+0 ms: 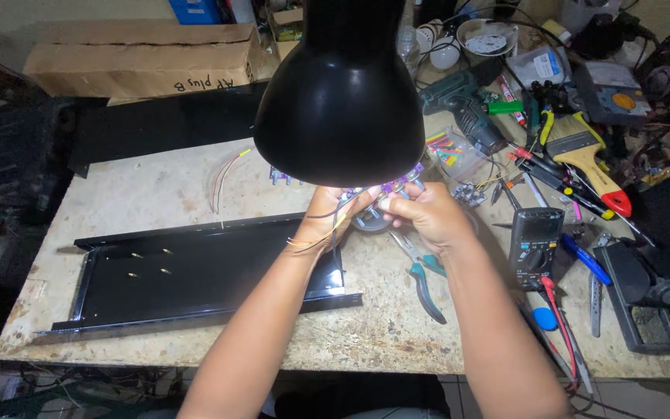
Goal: Repairing an electronic device by cutting wires and installing a circuit board into a metal chassis.
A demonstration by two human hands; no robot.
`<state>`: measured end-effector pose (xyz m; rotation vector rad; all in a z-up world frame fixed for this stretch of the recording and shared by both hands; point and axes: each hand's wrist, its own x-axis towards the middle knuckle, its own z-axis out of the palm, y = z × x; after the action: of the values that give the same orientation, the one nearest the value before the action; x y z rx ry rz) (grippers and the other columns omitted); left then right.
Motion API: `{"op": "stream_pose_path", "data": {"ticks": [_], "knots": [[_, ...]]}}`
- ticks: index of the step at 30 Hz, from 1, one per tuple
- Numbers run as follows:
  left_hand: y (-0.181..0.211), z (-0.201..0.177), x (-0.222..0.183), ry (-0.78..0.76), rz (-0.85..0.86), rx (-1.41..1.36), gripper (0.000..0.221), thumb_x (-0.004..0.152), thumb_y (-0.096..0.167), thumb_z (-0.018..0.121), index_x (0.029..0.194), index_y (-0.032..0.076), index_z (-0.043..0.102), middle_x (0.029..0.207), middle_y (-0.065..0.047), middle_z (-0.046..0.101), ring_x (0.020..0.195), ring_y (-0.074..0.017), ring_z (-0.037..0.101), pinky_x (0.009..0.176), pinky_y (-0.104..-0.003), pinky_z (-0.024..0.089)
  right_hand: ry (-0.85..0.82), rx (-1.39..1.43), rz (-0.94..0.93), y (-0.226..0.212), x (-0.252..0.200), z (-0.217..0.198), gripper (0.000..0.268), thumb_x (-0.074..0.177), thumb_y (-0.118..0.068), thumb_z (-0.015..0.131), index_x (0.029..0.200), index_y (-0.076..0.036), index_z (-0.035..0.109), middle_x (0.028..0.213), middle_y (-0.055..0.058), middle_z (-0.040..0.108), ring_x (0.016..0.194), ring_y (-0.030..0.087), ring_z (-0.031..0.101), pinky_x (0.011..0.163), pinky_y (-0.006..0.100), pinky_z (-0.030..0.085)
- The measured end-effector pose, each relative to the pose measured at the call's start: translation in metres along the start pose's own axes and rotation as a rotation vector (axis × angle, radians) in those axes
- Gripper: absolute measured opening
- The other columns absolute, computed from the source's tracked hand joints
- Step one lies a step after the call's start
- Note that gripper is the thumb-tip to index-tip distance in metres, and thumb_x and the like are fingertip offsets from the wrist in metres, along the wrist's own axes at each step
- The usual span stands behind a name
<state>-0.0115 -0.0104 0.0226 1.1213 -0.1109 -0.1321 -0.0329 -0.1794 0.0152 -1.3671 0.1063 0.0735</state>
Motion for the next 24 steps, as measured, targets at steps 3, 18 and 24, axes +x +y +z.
{"op": "stream_pose_path", "data": {"ticks": [3, 18, 24], "knots": [[0.000, 0.002, -0.001, 0.005, -0.001, -0.002, 0.028, 0.082, 0.000, 0.084, 0.108, -0.002, 0.075, 0.094, -0.015, 0.076, 0.084, -0.0199, 0.072, 0.076, -0.039, 0.064, 0.021, -0.008, -0.032, 0.003, 0.002, 0.000, 0.012, 0.071, 0.006, 0.082, 0.075, 0.001, 0.071, 0.066, 0.011, 0.070, 0.059, 0.018, 0.073, 0.050, 0.023, 0.060], [0.000, 0.006, 0.001, 0.029, 0.009, 0.048, 0.035, 0.080, 0.000, 0.085, 0.113, -0.002, 0.074, 0.098, -0.014, 0.077, 0.087, -0.0177, 0.071, 0.077, -0.037, 0.064, -0.029, -0.063, -0.023, -0.032, -0.020, 0.015, 0.021, 0.071, 0.006, 0.085, 0.082, 0.000, 0.067, 0.071, 0.011, 0.072, 0.058, 0.017, 0.072, 0.044, 0.020, 0.056], [0.001, 0.004, -0.001, 0.044, 0.015, 0.071, 0.030, 0.079, 0.003, 0.087, 0.107, 0.003, 0.076, 0.096, -0.012, 0.078, 0.086, -0.0140, 0.071, 0.078, -0.035, 0.064, -0.116, -0.158, 0.098, -0.036, -0.024, 0.006, 0.009, 0.087, -0.003, 0.075, 0.088, 0.005, 0.071, 0.078, 0.016, 0.074, 0.064, 0.019, 0.073, 0.044, 0.023, 0.054]]}}
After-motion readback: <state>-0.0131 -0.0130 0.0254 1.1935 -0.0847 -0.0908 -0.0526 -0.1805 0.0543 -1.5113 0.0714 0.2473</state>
